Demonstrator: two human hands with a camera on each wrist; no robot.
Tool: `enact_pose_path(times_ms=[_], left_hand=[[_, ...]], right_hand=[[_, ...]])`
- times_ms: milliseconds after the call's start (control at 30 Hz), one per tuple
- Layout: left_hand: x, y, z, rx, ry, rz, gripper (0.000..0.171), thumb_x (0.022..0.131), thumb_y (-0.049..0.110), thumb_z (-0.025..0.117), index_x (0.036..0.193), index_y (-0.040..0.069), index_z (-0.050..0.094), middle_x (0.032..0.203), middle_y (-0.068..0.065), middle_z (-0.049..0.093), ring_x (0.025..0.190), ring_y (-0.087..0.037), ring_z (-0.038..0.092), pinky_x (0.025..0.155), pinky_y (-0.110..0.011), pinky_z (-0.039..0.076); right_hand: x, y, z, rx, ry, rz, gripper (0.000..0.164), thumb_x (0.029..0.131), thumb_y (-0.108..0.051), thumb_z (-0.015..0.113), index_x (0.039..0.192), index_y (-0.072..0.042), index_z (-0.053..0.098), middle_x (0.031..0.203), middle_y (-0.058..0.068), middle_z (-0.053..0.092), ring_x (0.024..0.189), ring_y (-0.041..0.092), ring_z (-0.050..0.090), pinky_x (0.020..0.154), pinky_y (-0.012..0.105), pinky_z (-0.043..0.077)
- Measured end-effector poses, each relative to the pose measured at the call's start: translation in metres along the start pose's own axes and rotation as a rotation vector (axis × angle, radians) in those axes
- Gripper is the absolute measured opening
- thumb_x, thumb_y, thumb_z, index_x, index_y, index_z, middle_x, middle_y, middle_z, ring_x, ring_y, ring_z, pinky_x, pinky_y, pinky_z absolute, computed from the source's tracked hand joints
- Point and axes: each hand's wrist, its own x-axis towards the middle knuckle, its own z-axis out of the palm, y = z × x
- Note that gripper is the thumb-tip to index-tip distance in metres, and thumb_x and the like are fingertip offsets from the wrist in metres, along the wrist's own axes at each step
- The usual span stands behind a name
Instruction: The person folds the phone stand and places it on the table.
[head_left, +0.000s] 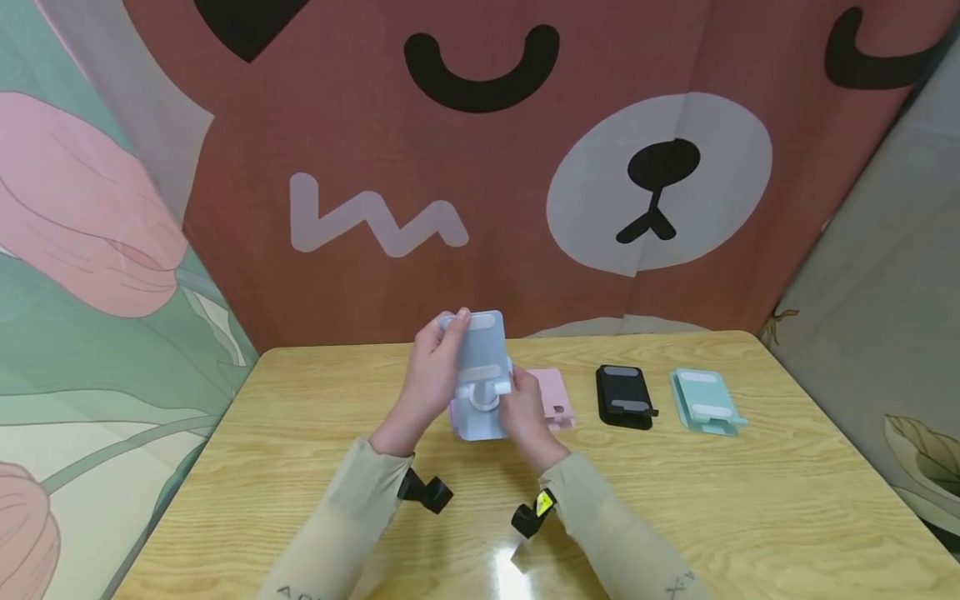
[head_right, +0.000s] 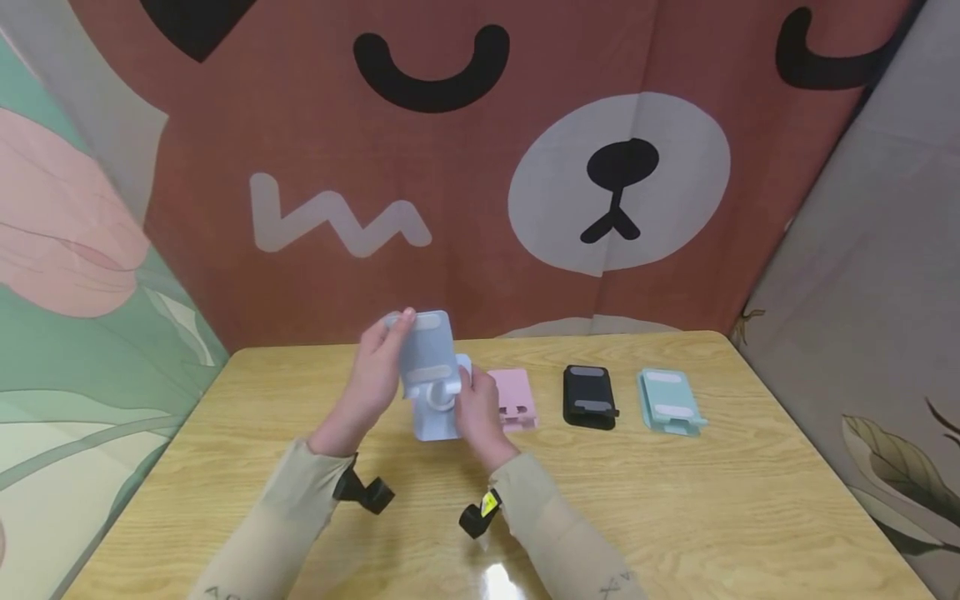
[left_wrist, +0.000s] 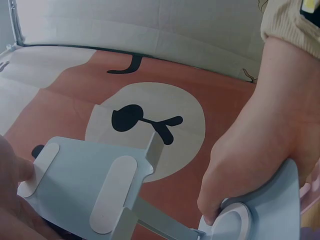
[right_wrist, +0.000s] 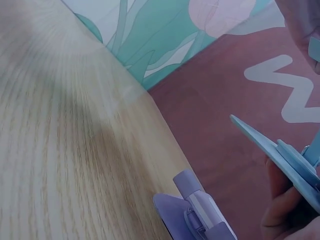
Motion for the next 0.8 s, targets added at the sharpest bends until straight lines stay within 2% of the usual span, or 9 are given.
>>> enact_pose_path(times_ms=[233, 433, 567, 800], left_hand=[[0.001, 0.001, 0.003, -0.003, -0.023, -0.042, 0.041, 0.108, 0.035, 0.05, 0.083, 0.003, 0.055, 0.08, -0.011, 0.057, 0.078, -0.024, 0.055, 0.071, -0.038, 0.046], [0.0, 0.002, 0.006, 0.036, -0.025, -0.063, 0.043, 0.108, 0.039, 0.049, 0.084, 0.004, 0.056, 0.081, -0.011, 0.059, 0.08, -0.025, 0.056, 0.072, -0.038, 0.046], [-0.001, 0.003, 0.006, 0.054, -0.017, -0.077, 0.044, 0.108, 0.04, 0.048, 0.085, 0.003, 0.058, 0.082, -0.011, 0.061, 0.08, -0.026, 0.057, 0.072, -0.038, 0.047], [-0.001, 0.002, 0.006, 0.028, -0.001, -0.104, 0.047, 0.108, 0.044, 0.047, 0.086, 0.004, 0.057, 0.085, -0.011, 0.062, 0.081, -0.025, 0.058, 0.072, -0.038, 0.049]], right_hand=[[0.003, 0.002, -0.001, -0.032, 0.017, 0.026, 0.031, 0.104, -0.01, 0.048, 0.12, 0.009, 0.067, 0.107, 0.019, 0.071, 0.099, 0.028, 0.064, 0.09, 0.044, 0.051], [0.005, 0.002, -0.003, -0.035, 0.006, 0.03, 0.029, 0.101, -0.008, 0.051, 0.116, 0.009, 0.068, 0.103, 0.019, 0.071, 0.095, 0.028, 0.064, 0.087, 0.043, 0.052], [0.006, 0.0, -0.006, -0.03, -0.017, 0.037, 0.028, 0.102, -0.009, 0.049, 0.114, 0.008, 0.069, 0.1, 0.017, 0.071, 0.092, 0.026, 0.064, 0.085, 0.041, 0.053], [0.012, -0.003, -0.01, -0.042, -0.054, 0.015, 0.031, 0.107, -0.016, 0.047, 0.117, 0.004, 0.068, 0.102, 0.015, 0.071, 0.091, 0.025, 0.066, 0.082, 0.041, 0.054]])
